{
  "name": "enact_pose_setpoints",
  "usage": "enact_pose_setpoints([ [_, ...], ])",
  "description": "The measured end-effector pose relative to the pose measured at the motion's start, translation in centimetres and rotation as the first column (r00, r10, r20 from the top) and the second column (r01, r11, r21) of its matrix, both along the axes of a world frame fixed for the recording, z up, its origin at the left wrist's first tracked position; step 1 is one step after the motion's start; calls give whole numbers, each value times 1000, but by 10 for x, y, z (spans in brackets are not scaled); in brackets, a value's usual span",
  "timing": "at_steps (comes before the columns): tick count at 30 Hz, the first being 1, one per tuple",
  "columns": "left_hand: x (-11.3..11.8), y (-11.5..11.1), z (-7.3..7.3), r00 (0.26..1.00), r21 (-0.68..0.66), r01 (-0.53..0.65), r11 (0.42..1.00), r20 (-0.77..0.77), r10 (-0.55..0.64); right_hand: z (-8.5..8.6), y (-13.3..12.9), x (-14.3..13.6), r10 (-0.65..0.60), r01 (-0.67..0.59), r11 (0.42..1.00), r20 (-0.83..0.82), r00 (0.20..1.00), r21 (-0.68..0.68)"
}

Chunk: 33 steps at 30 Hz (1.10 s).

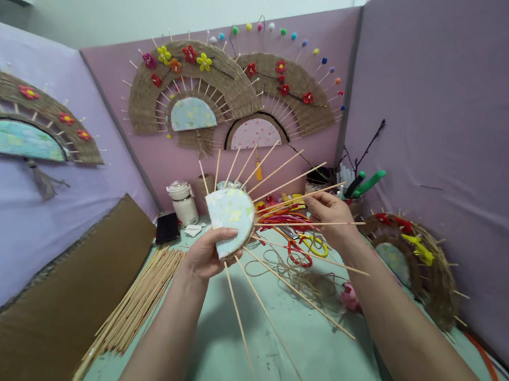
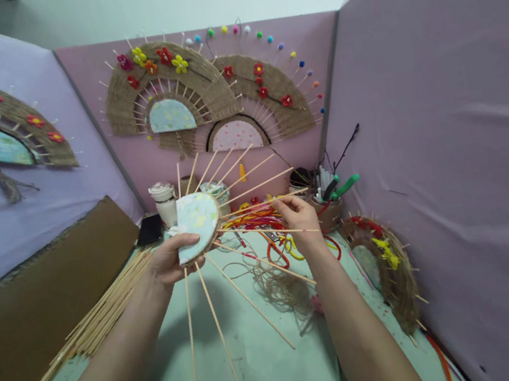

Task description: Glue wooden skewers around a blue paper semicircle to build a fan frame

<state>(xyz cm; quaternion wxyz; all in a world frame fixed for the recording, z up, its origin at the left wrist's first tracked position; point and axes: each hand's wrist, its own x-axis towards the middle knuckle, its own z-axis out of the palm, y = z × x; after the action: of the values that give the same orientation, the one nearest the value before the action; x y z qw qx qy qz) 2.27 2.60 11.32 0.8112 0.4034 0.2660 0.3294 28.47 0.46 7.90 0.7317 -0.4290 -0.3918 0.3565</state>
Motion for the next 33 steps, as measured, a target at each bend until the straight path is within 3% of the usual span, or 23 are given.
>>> enact_pose_setpoints([
  [4, -15, 10, 6, 990, -6, -141, 990, -32, 140, 13, -12, 13, 79, -78, 997, -44, 996, 19],
  [7, -22, 17, 5, 984, 10, -176, 984, -23, 176, 24, -23, 25, 154, -142, 983, -113, 982, 115],
  [10, -26, 22, 2, 986, 21, -153, 988, -69, 154, 31, -31, 33, 207, -170, 963, -171, 963, 208],
  [14, -27, 24, -3, 997, 61, -17, 998, -76, 21, 31, -29, 36, 168, -113, 968, -240, 956, 225],
  [18, -25, 22, -6, 994, 55, 111, 992, -5, -111, 20, -16, 35, 42, -9, 989, -224, 974, 146],
  [24, -15, 15, -9, 950, 21, 263, 964, 171, -263, -6, 6, 27, -53, 61, 996, -115, 992, 69],
  [28, -1, 2, -16, 921, -6, 316, 949, 242, -306, -26, 18, 3, -89, 89, 996, 0, 996, 24],
  [33, 17, -15, -25, 862, -26, 462, 886, 247, -442, -52, 27, -37, -55, 58, 998, 146, 988, -17],
])
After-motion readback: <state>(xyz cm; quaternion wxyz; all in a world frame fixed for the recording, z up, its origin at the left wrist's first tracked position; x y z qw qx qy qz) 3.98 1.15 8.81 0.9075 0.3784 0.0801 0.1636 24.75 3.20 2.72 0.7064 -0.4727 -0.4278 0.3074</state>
